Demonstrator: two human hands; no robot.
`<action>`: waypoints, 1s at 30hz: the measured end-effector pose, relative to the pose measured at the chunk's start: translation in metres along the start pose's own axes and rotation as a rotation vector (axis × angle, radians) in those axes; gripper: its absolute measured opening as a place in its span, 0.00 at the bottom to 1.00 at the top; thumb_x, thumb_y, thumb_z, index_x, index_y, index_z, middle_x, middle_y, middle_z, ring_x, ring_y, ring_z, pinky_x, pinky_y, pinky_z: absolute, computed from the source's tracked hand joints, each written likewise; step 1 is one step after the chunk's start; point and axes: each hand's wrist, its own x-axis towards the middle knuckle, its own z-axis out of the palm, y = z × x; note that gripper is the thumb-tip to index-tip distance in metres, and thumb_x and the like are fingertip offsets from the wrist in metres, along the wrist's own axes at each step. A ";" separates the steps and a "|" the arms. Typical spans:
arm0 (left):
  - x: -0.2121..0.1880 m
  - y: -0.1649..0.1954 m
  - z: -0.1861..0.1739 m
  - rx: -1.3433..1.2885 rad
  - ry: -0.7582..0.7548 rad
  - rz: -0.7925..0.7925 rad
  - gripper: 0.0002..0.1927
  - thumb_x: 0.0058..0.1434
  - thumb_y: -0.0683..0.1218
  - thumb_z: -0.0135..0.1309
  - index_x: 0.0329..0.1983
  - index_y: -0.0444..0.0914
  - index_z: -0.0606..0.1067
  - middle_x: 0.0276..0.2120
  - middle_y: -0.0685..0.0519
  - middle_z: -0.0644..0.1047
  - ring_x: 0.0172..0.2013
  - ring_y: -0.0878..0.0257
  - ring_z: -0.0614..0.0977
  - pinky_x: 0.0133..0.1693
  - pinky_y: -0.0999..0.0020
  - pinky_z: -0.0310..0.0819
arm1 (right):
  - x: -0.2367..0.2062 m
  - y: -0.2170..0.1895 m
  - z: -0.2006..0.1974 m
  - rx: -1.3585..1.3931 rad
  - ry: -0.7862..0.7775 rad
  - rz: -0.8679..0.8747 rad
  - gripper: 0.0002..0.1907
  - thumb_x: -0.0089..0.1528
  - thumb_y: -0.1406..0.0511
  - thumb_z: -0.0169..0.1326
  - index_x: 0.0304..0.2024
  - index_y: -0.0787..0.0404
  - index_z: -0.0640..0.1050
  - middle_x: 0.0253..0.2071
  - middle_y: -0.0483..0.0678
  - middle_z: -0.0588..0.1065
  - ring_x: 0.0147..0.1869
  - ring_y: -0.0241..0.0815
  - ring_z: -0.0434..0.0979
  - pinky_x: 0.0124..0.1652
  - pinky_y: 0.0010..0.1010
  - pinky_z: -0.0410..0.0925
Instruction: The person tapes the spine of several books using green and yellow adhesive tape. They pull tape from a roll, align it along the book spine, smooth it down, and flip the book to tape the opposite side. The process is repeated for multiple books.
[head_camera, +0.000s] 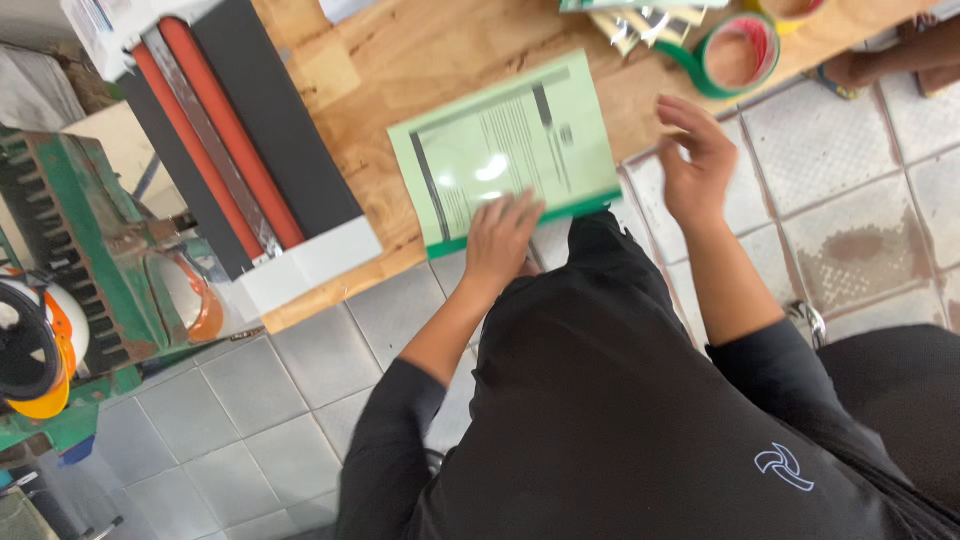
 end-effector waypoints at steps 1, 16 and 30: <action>0.004 0.003 -0.019 -0.089 -0.077 0.055 0.33 0.41 0.44 0.58 0.56 0.42 0.77 0.57 0.53 0.77 0.53 0.49 0.77 0.52 0.50 0.74 | 0.008 0.004 -0.014 0.038 0.026 0.013 0.19 0.64 0.80 0.49 0.56 0.69 0.79 0.62 0.54 0.77 0.61 0.40 0.78 0.55 0.29 0.73; 0.360 -0.043 -0.068 -1.570 0.466 -0.220 0.26 0.68 0.37 0.61 0.67 0.29 0.68 0.56 0.46 0.80 0.54 0.64 0.81 0.58 0.69 0.75 | 0.204 0.034 -0.149 0.387 0.241 0.091 0.07 0.69 0.77 0.52 0.48 0.70 0.78 0.49 0.54 0.80 0.45 0.38 0.82 0.44 0.28 0.76; 0.326 -0.087 -0.052 -0.213 0.535 -0.393 0.31 0.66 0.49 0.66 0.68 0.39 0.68 0.60 0.44 0.73 0.47 0.59 0.81 0.49 0.64 0.79 | 0.211 0.003 -0.153 -0.553 -0.451 0.026 0.09 0.59 0.65 0.62 0.41 0.60 0.82 0.36 0.50 0.82 0.36 0.47 0.82 0.37 0.36 0.74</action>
